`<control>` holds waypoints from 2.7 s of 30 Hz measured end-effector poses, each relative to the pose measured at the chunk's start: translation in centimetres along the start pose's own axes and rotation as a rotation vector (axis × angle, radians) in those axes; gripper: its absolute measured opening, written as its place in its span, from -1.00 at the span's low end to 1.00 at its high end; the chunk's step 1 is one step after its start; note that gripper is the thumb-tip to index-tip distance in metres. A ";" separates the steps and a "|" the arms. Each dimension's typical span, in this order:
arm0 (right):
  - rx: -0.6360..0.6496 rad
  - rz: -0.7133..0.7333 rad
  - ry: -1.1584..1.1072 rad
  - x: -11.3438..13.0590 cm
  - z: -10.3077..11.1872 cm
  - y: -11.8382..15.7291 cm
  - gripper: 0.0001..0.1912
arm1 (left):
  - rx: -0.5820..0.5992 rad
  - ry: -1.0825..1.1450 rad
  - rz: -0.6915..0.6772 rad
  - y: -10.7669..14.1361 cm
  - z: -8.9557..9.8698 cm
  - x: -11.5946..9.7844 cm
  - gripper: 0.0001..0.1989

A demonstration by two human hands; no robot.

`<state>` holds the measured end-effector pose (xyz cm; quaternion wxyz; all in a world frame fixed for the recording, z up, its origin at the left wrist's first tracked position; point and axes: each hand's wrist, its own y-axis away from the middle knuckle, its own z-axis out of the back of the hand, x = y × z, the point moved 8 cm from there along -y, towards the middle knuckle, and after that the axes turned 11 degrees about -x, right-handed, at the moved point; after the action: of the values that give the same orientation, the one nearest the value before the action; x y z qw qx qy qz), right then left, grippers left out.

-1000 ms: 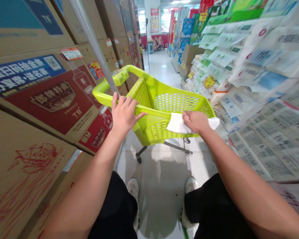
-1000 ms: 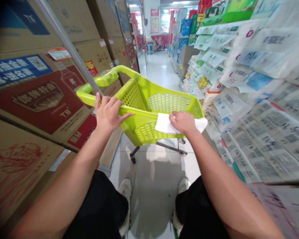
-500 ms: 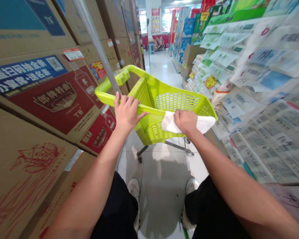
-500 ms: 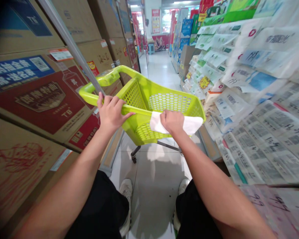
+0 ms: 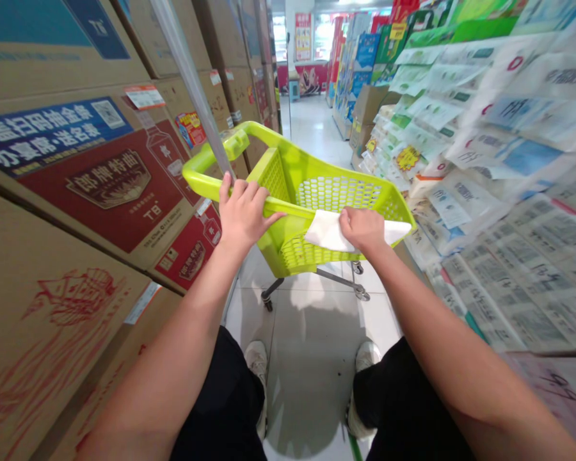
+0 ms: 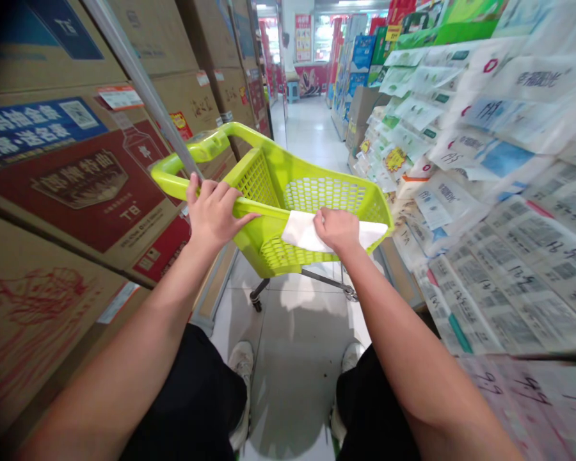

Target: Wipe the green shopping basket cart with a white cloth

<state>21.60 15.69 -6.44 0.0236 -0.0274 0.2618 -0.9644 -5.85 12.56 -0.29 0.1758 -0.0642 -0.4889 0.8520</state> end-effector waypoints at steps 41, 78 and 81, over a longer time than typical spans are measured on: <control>0.100 -0.043 0.031 -1.7 -0.1 -0.5 -0.25 | 0.016 0.016 0.065 -0.1 0.7 -0.5 -0.63; 0.073 0.108 -0.109 8.1 2.1 0.2 -0.34 | 0.049 0.030 0.044 0.3 1.0 -1.1 -0.62; 0.080 0.183 -0.157 10.3 2.7 0.4 -0.37 | 0.055 0.049 0.044 0.5 1.2 -0.5 -0.63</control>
<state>11.55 13.33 -3.88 0.1333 -0.0777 0.2219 -0.9628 -5.89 11.16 -0.10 0.1705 -0.0909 -0.4593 0.8670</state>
